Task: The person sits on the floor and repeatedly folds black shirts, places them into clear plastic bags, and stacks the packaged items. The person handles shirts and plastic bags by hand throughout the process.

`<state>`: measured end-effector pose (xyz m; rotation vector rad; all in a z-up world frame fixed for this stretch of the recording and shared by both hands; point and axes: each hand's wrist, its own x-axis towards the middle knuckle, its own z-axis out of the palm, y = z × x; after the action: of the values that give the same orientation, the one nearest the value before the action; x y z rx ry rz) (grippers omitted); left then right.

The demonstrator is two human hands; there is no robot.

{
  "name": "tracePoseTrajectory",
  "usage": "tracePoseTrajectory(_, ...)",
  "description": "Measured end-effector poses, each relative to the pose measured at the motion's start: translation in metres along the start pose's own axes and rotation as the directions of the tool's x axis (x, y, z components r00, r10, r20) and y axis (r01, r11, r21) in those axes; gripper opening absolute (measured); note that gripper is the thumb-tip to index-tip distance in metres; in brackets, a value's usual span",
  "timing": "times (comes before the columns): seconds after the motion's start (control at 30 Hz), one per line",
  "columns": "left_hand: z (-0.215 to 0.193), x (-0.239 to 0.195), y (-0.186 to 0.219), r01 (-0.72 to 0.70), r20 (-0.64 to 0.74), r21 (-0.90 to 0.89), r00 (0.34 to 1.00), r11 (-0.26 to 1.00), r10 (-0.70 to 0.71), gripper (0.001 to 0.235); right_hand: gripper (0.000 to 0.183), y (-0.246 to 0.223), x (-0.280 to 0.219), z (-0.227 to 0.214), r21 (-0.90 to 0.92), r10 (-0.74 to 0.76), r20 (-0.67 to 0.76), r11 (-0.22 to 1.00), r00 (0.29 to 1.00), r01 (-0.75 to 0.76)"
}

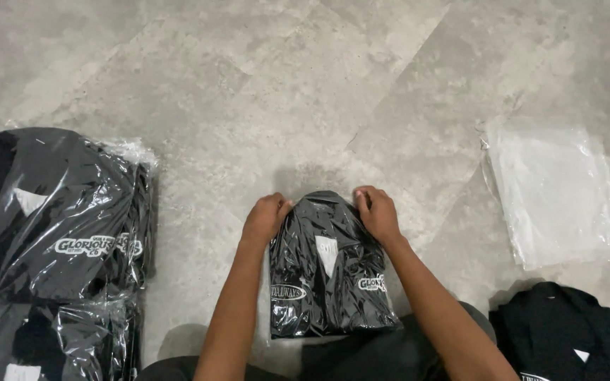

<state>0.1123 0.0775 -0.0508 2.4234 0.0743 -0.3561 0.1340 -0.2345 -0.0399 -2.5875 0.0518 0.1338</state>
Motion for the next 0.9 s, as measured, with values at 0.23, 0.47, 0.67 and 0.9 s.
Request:
tracePoseTrajectory(0.23,-0.035,-0.039,0.044,0.092,0.013,-0.108,0.996,0.99,-0.091,0.041,0.012,-0.006,-0.012,-0.006,-0.071,-0.197,-0.109,0.979,0.974,0.19)
tracePoseTrajectory(0.47,-0.05,-0.093,0.084,0.111,-0.362,-0.354,0.9,0.929,-0.245,0.04,0.027,-0.041,-0.051,-0.047,0.098,0.024,-0.211,0.995,0.977,-0.004)
tracePoseTrajectory(0.67,0.005,-0.177,0.055,0.381,-0.211,-0.371,0.854,0.847,-0.476,0.053,0.08,-0.065,-0.148,-0.072,0.189,0.469,0.116,0.855,0.875,-0.483)
tracePoseTrajectory(0.9,0.046,-0.195,0.035,0.316,-0.298,-0.09,0.897,0.945,-0.328,0.038,0.071,-0.051,-0.182,-0.049,0.387,0.58,0.221,0.685,0.784,-0.617)
